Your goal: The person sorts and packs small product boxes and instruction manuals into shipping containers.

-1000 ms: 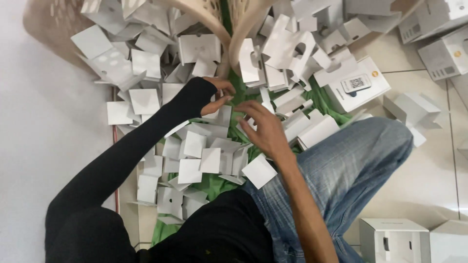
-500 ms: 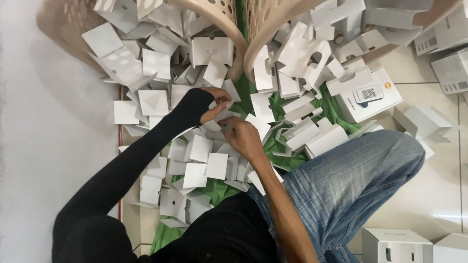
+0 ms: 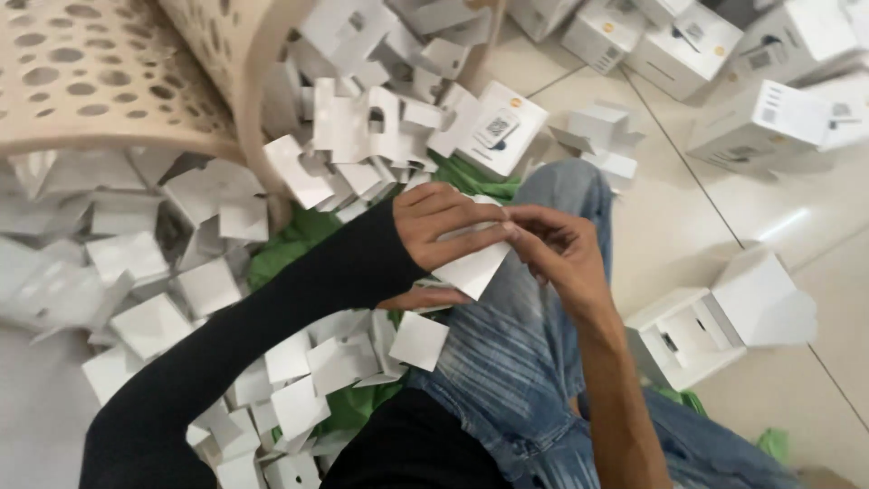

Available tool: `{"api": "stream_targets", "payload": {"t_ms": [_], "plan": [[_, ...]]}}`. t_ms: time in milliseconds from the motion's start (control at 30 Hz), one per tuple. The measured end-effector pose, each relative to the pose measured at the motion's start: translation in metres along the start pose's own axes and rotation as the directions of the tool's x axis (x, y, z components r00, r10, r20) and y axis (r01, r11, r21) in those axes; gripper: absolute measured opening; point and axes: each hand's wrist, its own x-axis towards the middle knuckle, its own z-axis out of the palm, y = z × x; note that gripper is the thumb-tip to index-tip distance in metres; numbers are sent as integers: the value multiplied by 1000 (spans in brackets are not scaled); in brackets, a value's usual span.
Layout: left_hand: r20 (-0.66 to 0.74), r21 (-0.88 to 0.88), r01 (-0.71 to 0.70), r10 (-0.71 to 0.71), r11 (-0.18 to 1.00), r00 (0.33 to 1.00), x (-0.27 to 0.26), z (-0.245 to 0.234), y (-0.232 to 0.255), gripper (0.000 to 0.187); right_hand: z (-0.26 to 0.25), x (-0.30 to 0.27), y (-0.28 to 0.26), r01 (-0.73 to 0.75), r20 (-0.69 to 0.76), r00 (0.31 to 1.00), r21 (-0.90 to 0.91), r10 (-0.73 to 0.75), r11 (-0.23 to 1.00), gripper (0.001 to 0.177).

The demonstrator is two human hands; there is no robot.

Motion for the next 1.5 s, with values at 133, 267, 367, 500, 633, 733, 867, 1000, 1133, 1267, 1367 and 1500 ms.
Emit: {"api": "stream_targets", "payload": {"t_ms": [133,267,367,500,633,733,867,1000,1133,1267,1367,1500], "plan": [[15,-50,-65,66,997,998,71,45,-17,89,-49,-47,-23,62,-162,985,30,-57,998,34],[90,-583,41,14,812,996,145,90,-17,89,-95,-104,-25,162,-317,934,-36,-165,986,52],[104,-730,141,-96,668,990,182,150,-15,87,-140,-150,-3,190,-446,826,-357,-345,915,58],[163,-904,210,-153,372,975,224,236,-3,83,-198,-202,34,24,-581,739,-483,-341,875,87],[279,-911,282,-53,301,959,258,300,9,87,-237,-236,72,-5,-676,729,-166,-110,986,86],[402,-878,382,10,287,916,273,340,4,90,-261,-246,92,-22,-693,720,-84,-43,996,84],[515,-790,452,49,414,856,287,365,-5,93,-289,-247,110,-113,-658,753,-158,-19,981,85],[549,-669,411,38,619,835,297,361,-5,95,-300,-242,113,-237,-650,760,-256,14,937,87],[565,-609,378,46,697,824,300,363,-2,97,-295,-234,107,-438,-684,720,-311,122,844,89],[525,-588,285,88,757,847,299,367,-1,95,-290,-230,111,-397,-688,724,-349,56,849,86],[499,-597,248,110,763,860,297,371,-4,94,-288,-230,114,-401,-699,713,-356,44,844,87],[501,-602,241,125,761,857,297,370,-3,94,-290,-231,120,-417,-694,719,-386,39,823,84]]}}
